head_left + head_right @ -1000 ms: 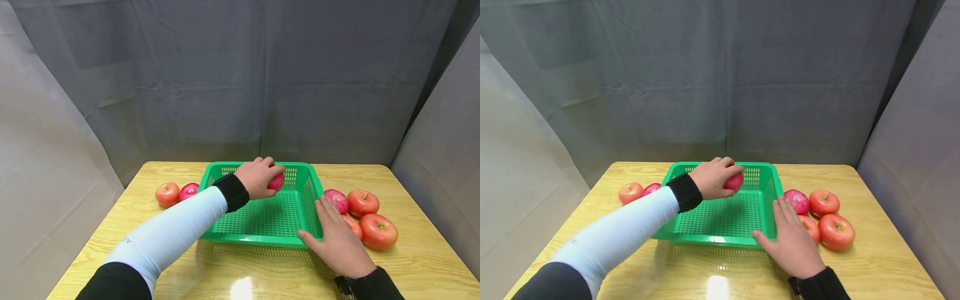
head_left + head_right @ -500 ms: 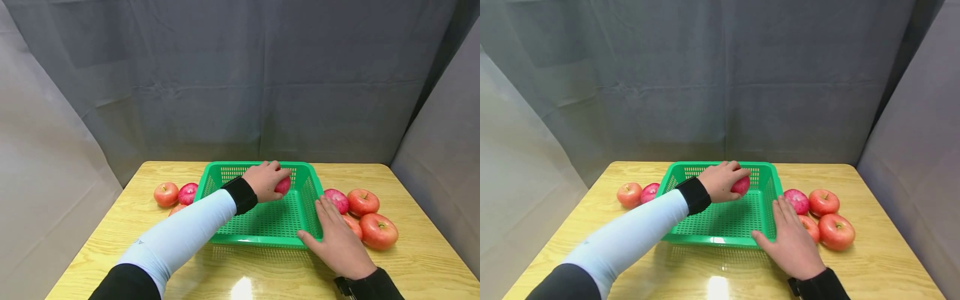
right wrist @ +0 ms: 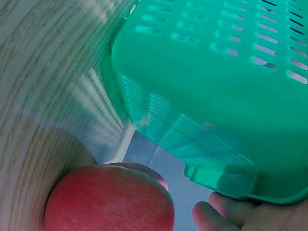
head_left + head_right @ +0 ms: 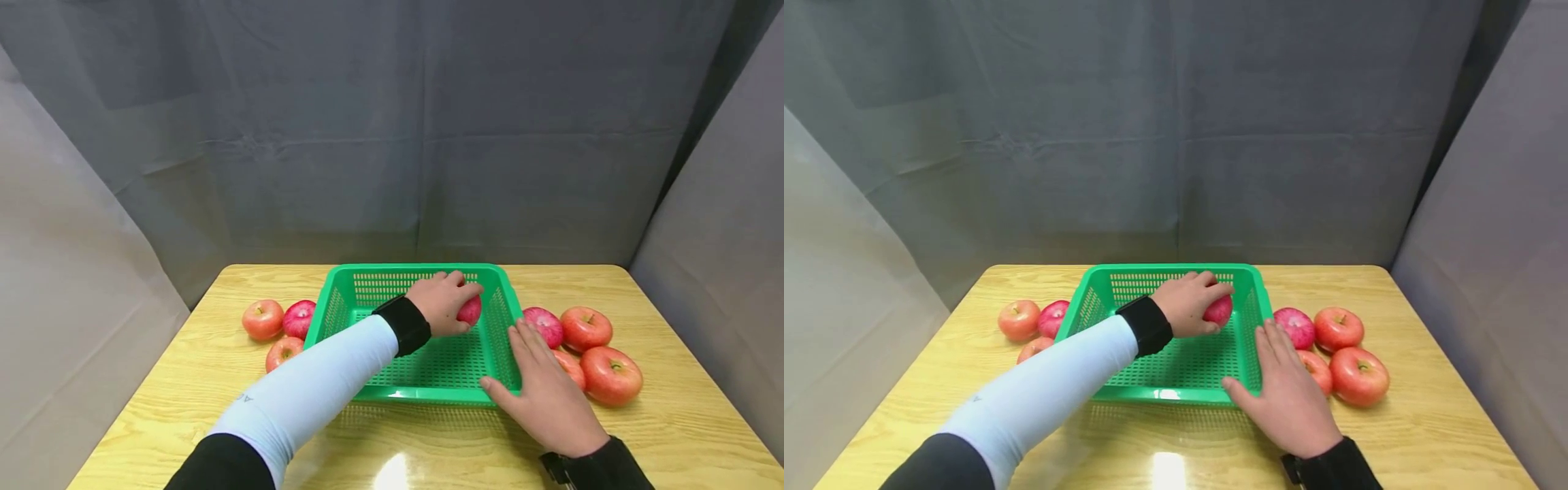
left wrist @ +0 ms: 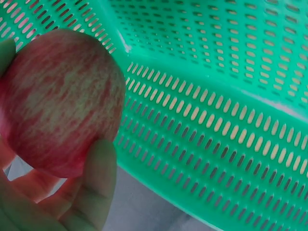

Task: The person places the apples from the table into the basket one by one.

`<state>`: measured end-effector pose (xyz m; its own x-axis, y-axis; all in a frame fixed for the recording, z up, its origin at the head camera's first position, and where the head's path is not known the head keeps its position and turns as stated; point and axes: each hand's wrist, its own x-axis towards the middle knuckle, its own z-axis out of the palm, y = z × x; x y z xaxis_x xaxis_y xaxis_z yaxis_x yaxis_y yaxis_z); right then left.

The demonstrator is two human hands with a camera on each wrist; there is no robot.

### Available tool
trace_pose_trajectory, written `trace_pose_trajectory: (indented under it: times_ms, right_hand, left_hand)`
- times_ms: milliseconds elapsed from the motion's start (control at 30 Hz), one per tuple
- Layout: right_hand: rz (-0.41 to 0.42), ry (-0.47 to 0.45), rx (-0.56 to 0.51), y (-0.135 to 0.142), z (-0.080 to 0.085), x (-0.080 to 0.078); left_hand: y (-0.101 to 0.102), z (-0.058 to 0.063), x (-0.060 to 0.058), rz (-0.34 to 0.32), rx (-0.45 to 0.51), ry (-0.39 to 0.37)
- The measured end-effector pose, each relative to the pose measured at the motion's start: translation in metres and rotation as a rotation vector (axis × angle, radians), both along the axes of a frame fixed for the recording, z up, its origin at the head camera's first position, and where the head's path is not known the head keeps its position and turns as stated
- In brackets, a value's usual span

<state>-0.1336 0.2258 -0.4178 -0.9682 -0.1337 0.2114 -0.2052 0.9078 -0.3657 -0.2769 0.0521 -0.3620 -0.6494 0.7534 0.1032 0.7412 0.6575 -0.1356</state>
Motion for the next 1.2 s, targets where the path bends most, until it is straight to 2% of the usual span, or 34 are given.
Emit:
trace_pose_trajectory:
  times_ms: [367, 833, 1200]
  right_hand:
    - [0.007, 0.012, -0.015, -0.004, 0.002, 0.003]
    - [-0.012, 0.022, 0.001, -0.002, 0.002, 0.003]
    - [-0.004, 0.014, 0.004, -0.002, 0.002, 0.002]
  left_hand:
    - [0.008, -0.014, -0.004, 0.014, -0.004, -0.022]
    - [0.028, -0.021, -0.011, 0.020, -0.042, -0.017]
    - [0.033, -0.026, -0.014, 0.051, -0.064, -0.020]
